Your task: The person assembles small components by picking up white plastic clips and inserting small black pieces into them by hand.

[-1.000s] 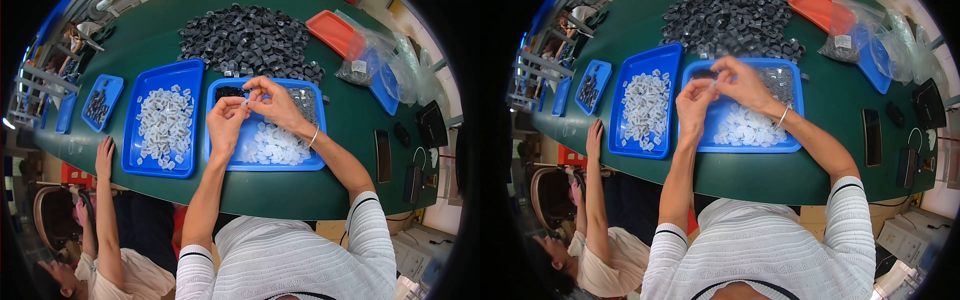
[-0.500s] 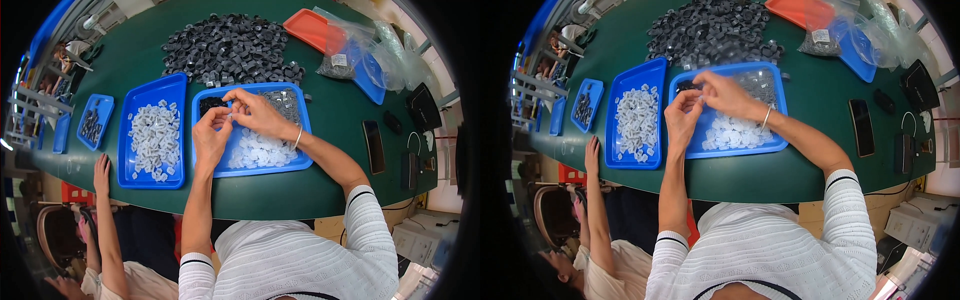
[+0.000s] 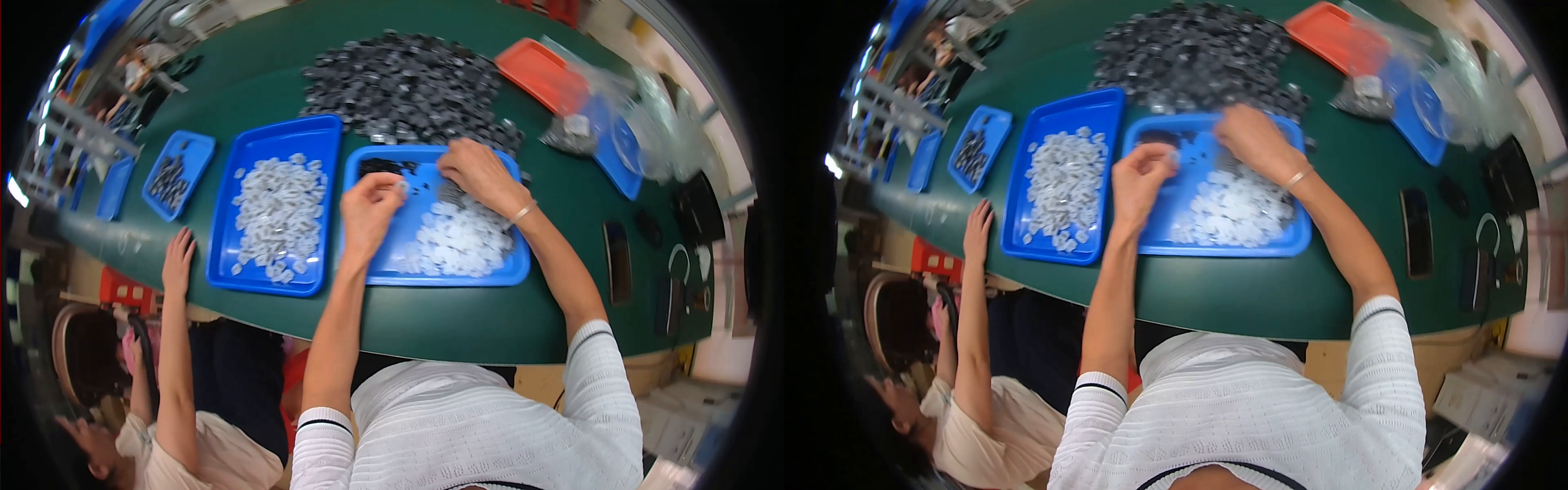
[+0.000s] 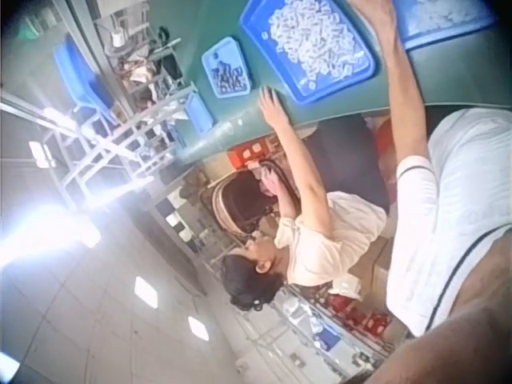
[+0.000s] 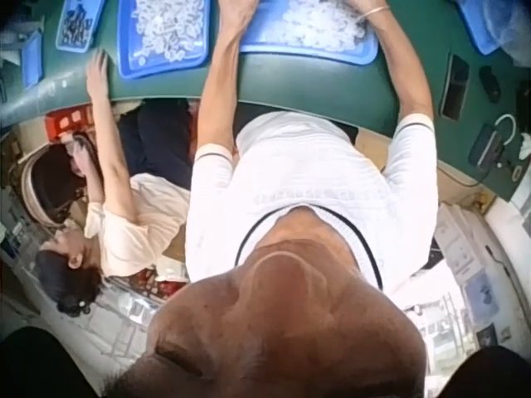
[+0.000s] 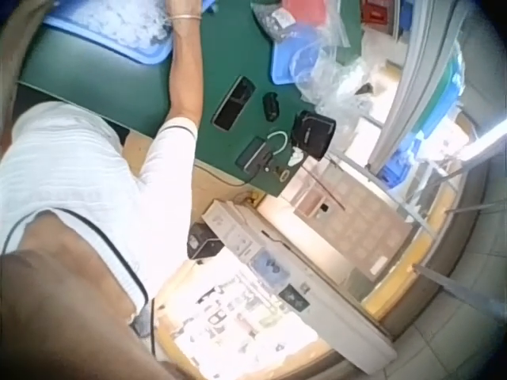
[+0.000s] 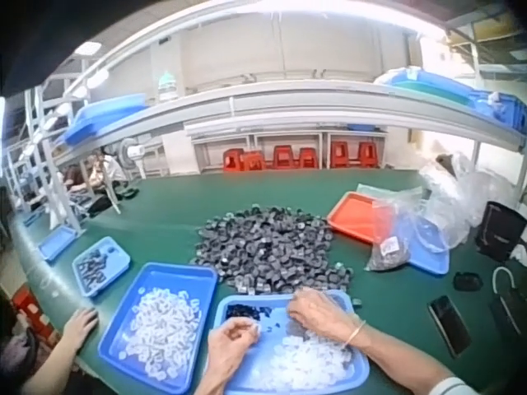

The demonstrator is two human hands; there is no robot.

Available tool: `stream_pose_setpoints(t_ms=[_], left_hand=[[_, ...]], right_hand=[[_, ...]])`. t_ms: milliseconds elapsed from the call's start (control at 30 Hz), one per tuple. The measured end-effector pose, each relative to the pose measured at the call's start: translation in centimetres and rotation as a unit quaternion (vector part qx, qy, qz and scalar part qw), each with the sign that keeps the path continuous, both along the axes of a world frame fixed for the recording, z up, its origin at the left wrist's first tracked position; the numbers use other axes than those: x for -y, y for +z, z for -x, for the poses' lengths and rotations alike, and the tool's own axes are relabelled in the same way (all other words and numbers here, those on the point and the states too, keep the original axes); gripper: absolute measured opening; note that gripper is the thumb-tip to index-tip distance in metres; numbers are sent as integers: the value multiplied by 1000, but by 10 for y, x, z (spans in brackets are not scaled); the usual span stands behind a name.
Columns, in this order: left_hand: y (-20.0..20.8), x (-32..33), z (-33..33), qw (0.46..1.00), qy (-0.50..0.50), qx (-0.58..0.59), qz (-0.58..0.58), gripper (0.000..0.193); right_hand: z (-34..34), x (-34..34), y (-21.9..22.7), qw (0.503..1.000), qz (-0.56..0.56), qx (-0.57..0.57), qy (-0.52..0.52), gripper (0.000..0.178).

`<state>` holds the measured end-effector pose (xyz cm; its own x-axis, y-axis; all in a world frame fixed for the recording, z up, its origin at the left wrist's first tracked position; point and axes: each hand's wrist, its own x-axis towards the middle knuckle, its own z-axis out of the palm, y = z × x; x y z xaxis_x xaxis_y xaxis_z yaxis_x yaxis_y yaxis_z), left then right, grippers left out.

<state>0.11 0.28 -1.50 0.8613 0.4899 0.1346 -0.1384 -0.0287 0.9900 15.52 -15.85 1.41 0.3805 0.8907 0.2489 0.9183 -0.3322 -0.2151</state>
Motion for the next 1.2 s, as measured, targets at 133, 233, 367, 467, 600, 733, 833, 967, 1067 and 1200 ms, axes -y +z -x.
stream_pose_setpoints(t_ms=[133,233,367,467,600,733,833,967,1067,1200], left_hand=[[1,5,-1,1000,-5,3,-31,12],[3,7,-2,997,10,-8,-78,14],[5,7,1,996,3,-22,-85,15],[5,6,2,997,26,-5,-70,12],[4,8,0,999,-22,0,47,12],[4,8,-3,994,-28,4,105,11],[9,2,1,991,-37,-8,129,13],[25,1,3,980,-76,-64,171,18],[23,1,3,974,-99,-93,181,19],[18,-1,3,967,-113,-109,199,19]], right_hand=[[11,-3,2,998,51,19,-29,9],[16,-8,6,997,55,56,-5,9],[13,-10,11,998,50,26,-2,10],[9,-5,9,999,13,-28,10,11],[4,1,10,997,-73,-20,13,14],[13,-6,29,920,-128,-369,-38,11],[25,-21,26,845,-200,-496,23,11],[23,-26,8,802,-223,-553,35,13],[27,-27,3,803,-227,-549,38,13],[32,-23,8,840,-216,-494,59,11]])
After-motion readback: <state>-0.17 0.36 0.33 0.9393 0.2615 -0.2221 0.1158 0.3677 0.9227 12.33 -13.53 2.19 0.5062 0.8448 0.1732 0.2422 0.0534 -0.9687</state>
